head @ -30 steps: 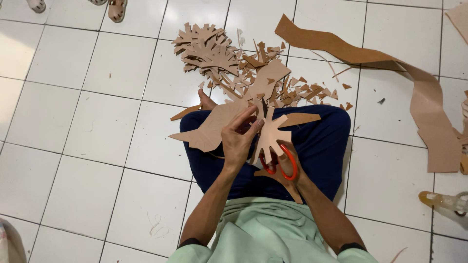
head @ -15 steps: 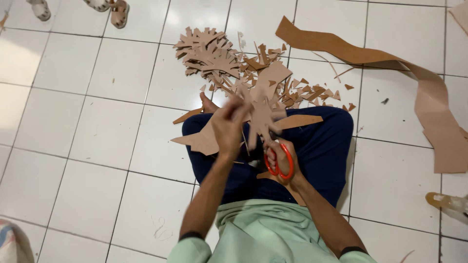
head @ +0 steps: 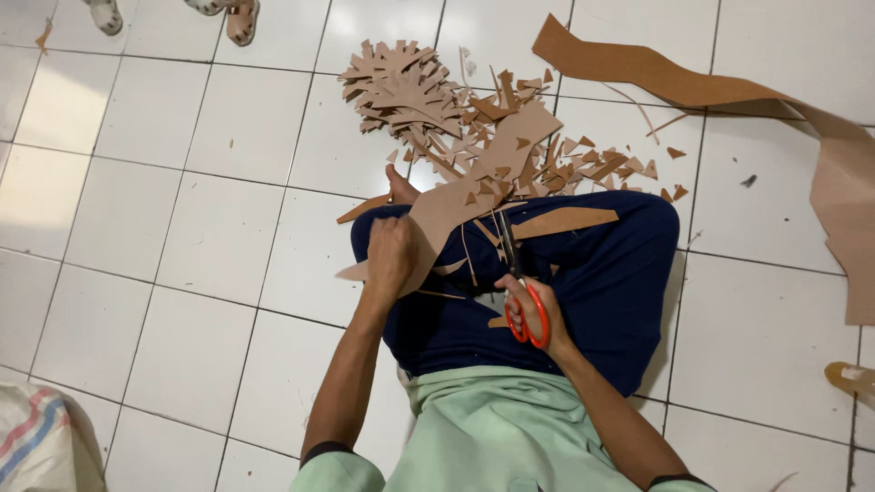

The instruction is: The person sits on the floor and uses red-handled scissors to cut a piece of tan leather into a decorative shape. They repeatedly trim the edges and rotate the material to refine the pattern, leaving cut-off scraps on the floor.

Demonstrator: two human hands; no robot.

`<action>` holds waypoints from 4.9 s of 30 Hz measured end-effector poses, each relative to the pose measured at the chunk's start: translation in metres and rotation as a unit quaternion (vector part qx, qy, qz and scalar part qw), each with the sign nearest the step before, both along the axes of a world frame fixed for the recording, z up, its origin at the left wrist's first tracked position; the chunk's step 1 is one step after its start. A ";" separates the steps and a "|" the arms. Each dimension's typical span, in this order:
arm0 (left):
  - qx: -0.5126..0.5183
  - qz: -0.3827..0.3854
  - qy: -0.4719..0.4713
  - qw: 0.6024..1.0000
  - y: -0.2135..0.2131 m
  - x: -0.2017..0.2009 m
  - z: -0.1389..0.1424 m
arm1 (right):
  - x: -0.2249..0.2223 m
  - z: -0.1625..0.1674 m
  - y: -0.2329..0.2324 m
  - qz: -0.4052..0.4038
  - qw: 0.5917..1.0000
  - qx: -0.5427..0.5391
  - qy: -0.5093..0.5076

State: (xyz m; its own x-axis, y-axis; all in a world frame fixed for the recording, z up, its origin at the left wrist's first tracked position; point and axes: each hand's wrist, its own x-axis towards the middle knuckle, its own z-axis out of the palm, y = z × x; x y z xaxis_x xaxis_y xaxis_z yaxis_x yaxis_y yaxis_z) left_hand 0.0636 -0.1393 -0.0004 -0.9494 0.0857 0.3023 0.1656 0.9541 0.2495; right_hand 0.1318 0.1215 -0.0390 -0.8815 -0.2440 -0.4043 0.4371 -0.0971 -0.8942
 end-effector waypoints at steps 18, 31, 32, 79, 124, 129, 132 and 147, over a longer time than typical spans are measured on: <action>0.443 -0.203 -0.236 0.841 0.007 -0.015 0.066 | 0.022 0.006 0.016 0.066 0.975 0.085 0.196; 0.390 -0.171 -0.239 0.873 0.023 0.007 0.083 | 0.014 0.062 0.015 0.087 0.983 0.094 0.132; 0.398 -0.178 -0.238 0.868 0.023 0.006 0.081 | 0.014 0.063 0.017 0.086 0.984 0.101 0.123; 0.206 -0.255 -0.406 0.853 -0.057 -0.001 0.096 | 0.020 0.007 0.001 0.371 0.912 -0.173 -0.026; 0.563 -0.088 -0.305 0.763 0.018 0.044 0.021 | 0.008 -0.021 0.006 0.216 0.973 -0.067 0.035; 0.589 -0.058 -0.260 0.763 0.040 0.054 0.017 | 0.017 0.001 -0.002 0.150 0.987 -0.048 0.039; 0.616 -0.027 -0.246 0.748 0.050 0.058 0.005 | 0.020 0.019 -0.007 0.100 0.995 -0.018 -0.002; 0.634 0.016 -0.209 0.744 0.062 0.070 -0.006 | 0.050 -0.046 -0.018 0.031 0.994 -0.102 -0.037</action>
